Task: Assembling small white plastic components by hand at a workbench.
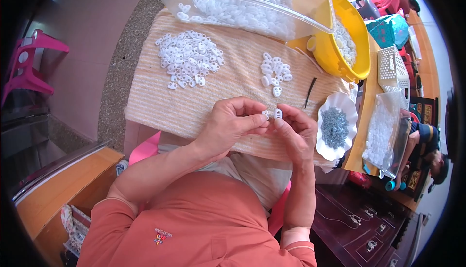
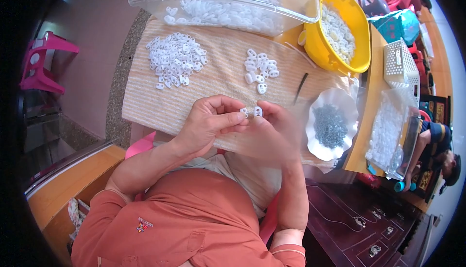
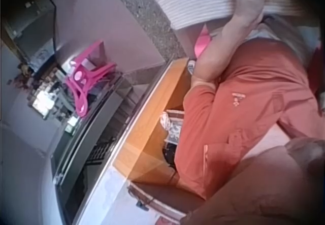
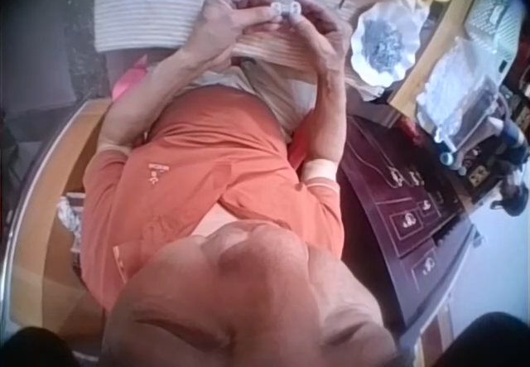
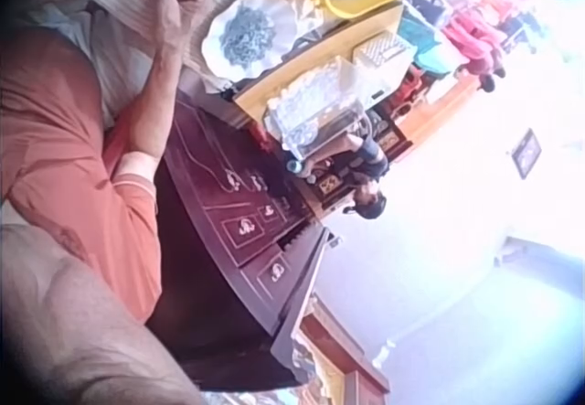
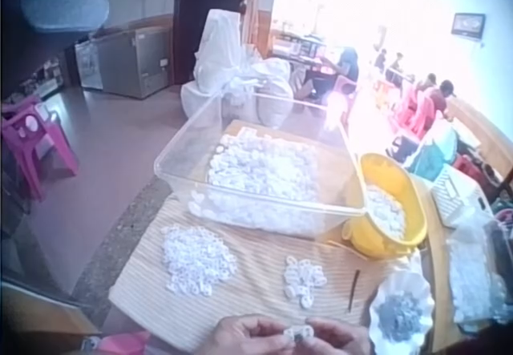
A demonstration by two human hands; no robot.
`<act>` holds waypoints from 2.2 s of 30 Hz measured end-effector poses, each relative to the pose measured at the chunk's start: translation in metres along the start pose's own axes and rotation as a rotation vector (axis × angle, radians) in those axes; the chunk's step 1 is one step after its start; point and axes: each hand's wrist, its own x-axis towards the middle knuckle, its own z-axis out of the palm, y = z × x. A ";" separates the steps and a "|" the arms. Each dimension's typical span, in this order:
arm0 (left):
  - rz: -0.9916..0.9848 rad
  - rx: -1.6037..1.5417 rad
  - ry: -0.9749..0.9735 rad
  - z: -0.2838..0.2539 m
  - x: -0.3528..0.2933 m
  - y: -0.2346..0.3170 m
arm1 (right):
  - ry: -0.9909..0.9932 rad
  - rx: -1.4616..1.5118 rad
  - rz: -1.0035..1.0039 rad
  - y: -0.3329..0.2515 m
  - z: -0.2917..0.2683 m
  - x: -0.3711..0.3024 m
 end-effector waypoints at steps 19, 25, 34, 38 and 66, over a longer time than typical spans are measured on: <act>0.003 0.031 0.005 0.003 -0.002 0.001 | 0.002 -0.113 -0.087 0.007 0.002 0.001; 0.004 0.041 0.000 0.001 0.000 -0.001 | -0.054 0.030 -0.083 0.006 0.005 0.002; -0.005 0.046 -0.020 0.003 0.001 -0.002 | -0.081 0.133 -0.051 0.003 0.002 0.000; -0.016 0.031 -0.033 0.001 0.001 -0.004 | -0.079 0.152 -0.046 0.004 0.001 -0.002; -0.111 -0.133 -0.300 -0.001 -0.002 0.003 | -0.162 0.021 -0.311 -0.003 0.003 -0.004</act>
